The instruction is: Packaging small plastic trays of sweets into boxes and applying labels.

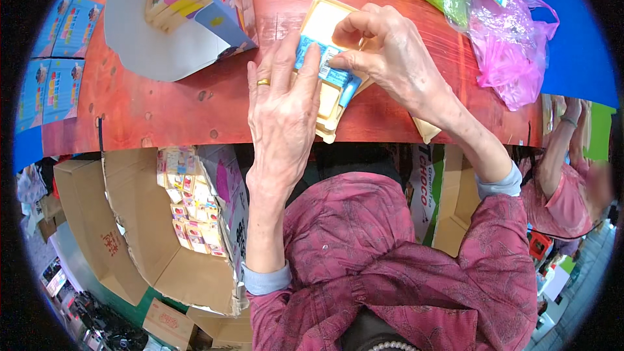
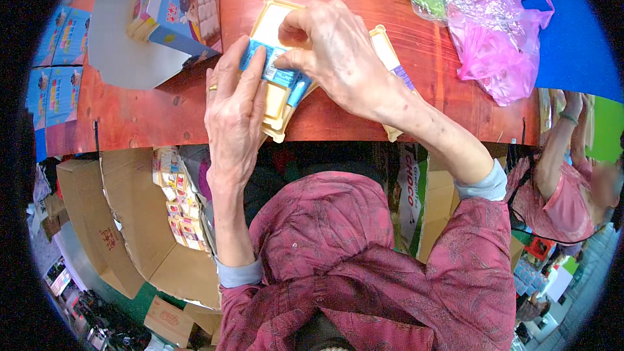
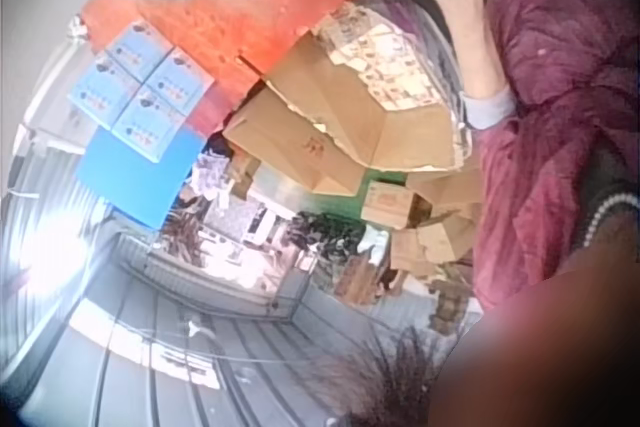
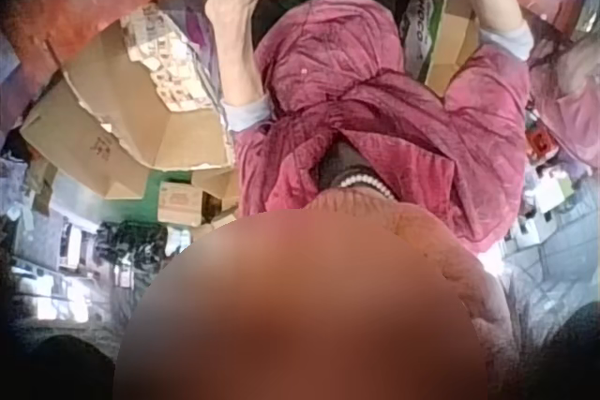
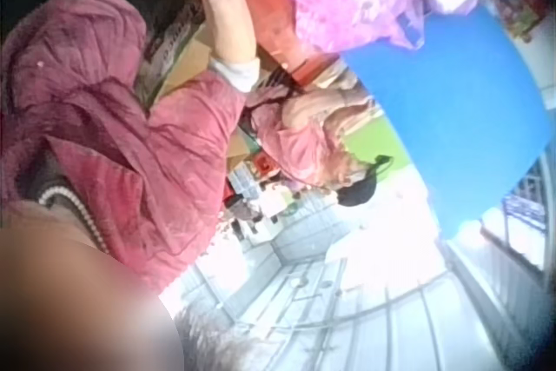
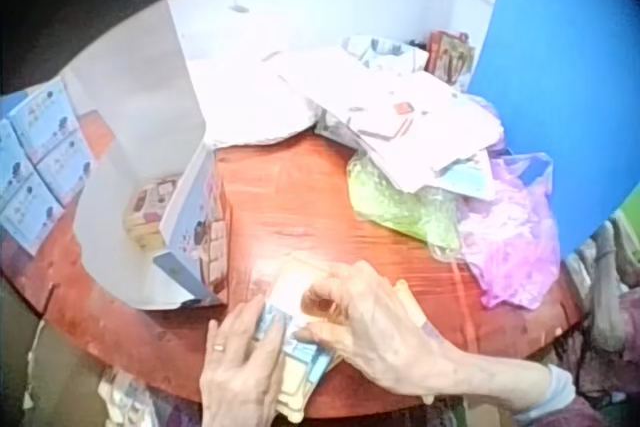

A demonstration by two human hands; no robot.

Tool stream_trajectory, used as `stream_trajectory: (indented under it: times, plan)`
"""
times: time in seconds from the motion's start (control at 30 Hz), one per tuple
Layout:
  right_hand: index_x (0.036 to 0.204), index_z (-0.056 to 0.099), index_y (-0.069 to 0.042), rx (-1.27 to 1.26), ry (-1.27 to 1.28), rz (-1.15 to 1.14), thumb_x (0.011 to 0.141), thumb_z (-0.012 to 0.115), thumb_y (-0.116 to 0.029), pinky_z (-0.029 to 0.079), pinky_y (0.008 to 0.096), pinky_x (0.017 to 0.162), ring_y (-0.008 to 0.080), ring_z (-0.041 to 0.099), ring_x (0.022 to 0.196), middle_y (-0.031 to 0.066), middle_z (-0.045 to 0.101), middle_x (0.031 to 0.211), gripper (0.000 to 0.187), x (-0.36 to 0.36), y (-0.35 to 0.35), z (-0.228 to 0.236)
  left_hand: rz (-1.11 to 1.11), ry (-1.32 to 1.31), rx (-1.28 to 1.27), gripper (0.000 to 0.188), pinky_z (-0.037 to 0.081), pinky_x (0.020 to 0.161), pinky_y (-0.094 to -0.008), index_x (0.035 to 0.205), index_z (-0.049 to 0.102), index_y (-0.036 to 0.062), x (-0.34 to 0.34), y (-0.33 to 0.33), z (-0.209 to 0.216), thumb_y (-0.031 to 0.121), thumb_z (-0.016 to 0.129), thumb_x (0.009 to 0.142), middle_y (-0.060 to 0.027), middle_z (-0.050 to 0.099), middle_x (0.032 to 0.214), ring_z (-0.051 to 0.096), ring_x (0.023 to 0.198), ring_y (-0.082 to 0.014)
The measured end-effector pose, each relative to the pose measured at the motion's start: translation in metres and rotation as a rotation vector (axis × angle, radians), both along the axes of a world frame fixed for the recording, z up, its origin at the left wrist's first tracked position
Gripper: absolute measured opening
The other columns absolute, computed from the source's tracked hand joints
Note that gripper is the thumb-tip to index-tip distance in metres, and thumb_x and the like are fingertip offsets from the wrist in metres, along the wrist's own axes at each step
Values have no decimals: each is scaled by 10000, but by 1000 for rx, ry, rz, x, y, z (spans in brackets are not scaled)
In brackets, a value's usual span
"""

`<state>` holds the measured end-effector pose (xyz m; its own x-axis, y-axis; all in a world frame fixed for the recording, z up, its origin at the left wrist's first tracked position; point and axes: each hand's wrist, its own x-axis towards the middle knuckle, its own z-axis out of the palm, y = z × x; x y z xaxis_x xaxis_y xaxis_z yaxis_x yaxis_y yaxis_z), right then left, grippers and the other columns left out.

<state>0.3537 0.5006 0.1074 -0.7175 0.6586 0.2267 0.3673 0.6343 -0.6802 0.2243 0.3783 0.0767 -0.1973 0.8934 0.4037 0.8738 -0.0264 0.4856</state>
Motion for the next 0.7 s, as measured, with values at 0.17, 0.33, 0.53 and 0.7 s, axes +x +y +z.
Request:
stream_trajectory:
  times: [0.17, 0.33, 0.53, 0.7]
  plan:
    - [823, 632, 35, -254, -74, -13, 714, 716, -132, 459, 325, 639, 183, 555, 683, 103, 572, 781, 216, -2, 2, 7, 6, 14, -12, 391, 345, 986, -531, 1206, 533, 46, 1, 0, 0, 76, 585, 819, -125, 452, 1286, 451, 1183, -323]
    - [815, 634, 27, -215, -99, -77, 717, 689, -164, 449, 329, 651, 202, 555, 719, 122, 544, 729, 222, -4, -1, 10, 12, 59, -48, 402, 348, 966, -588, 1228, 513, 46, 0, -1, 1, 95, 568, 832, -117, 430, 1316, 430, 1201, -328]
    - [815, 640, 16, -213, -31, -66, 707, 693, -184, 440, 332, 682, 214, 543, 748, 118, 540, 742, 233, -2, -4, 7, 1, 74, -96, 396, 346, 949, -622, 1248, 495, 64, -2, -2, 6, 130, 534, 860, -117, 424, 1325, 418, 1204, -336]
    - [824, 643, 14, -189, -27, -37, 726, 688, -151, 443, 324, 686, 201, 545, 754, 115, 560, 766, 196, 0, -5, 6, 7, 82, -60, 349, 379, 964, -399, 1196, 569, 37, -1, -1, 8, 62, 553, 848, -160, 501, 1256, 480, 1133, -329]
